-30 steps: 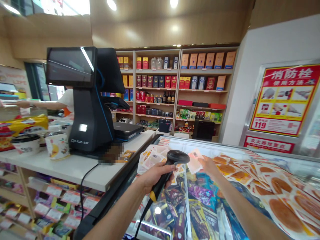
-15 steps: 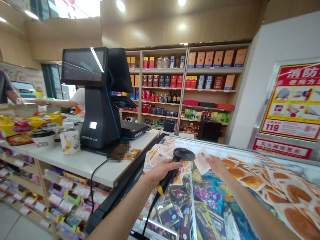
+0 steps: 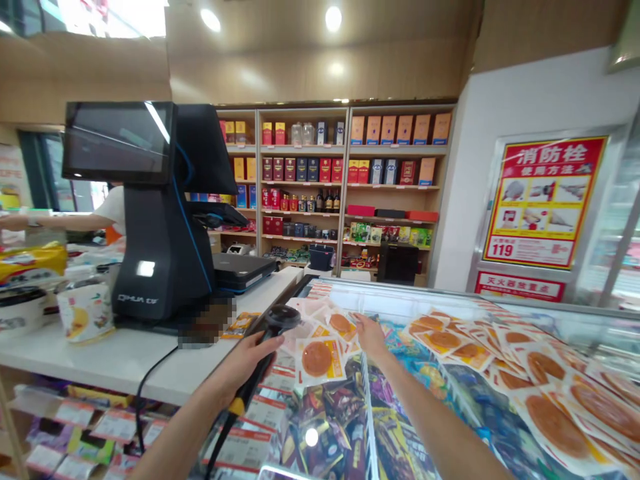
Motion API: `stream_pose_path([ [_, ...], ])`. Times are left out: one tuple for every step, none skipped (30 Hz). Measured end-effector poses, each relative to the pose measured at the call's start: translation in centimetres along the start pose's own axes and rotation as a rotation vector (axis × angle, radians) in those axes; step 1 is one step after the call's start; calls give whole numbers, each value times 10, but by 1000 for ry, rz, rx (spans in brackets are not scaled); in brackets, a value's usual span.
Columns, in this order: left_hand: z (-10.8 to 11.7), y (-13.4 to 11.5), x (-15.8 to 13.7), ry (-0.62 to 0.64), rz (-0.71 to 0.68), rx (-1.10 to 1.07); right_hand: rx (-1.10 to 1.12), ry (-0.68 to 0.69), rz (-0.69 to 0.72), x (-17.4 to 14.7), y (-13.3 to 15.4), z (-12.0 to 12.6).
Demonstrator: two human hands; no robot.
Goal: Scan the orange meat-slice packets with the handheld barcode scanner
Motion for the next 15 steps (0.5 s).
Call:
stream_pose_path([
  [5, 5, -1, -19, 20, 3, -4, 17, 13, -1, 5, -8],
  [10, 9, -2, -43, 43, 2, -10, 36, 29, -2, 10, -14],
  [13, 12, -2, -66, 65, 1, -21, 60, 51, -3, 15, -19],
  [16, 15, -3, -85, 81, -1, -38, 88, 77, -4, 19, -22],
  [18, 17, -3, -94, 92, -4, -62, 113, 101, -5, 21, -22],
  [17, 17, -3, -94, 100, -8, -91, 131, 119, -5, 21, -20],
  [15, 17, -4, -86, 106, -14, -126, 137, 125, -4, 19, -14],
  [12, 16, -4, -73, 112, -22, -165, 132, 117, -3, 14, -5],
  [8, 15, -5, -58, 116, -35, -206, 113, 96, -1, 6, 7],
  [2, 14, -6, -41, 123, -48, -249, 89, 65, 1, -4, 22],
  [-4, 13, -6, -22, 126, -58, -296, 64, 30, 2, -15, 38],
  [-10, 11, -7, -2, 123, -63, -341, 38, -8, 3, -27, 56],
  [-16, 9, -7, 16, 115, -61, -386, 14, -52, 2, -39, 73],
  [-22, 7, -8, 33, 105, -52, -424, -10, -95, 1, -50, 89],
  [-27, 5, -8, 50, 93, -39, -461, -28, -135, -2, -62, 103],
])
Point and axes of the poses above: each hand's wrist, its own x-axis towards the middle knuckle, its own z-axis out of the back of the hand, y = z × x, the point moved 5 cm from there along x, towards the middle knuckle, and after that the axes turned 9 degrees about x, right-handed, at the moved point
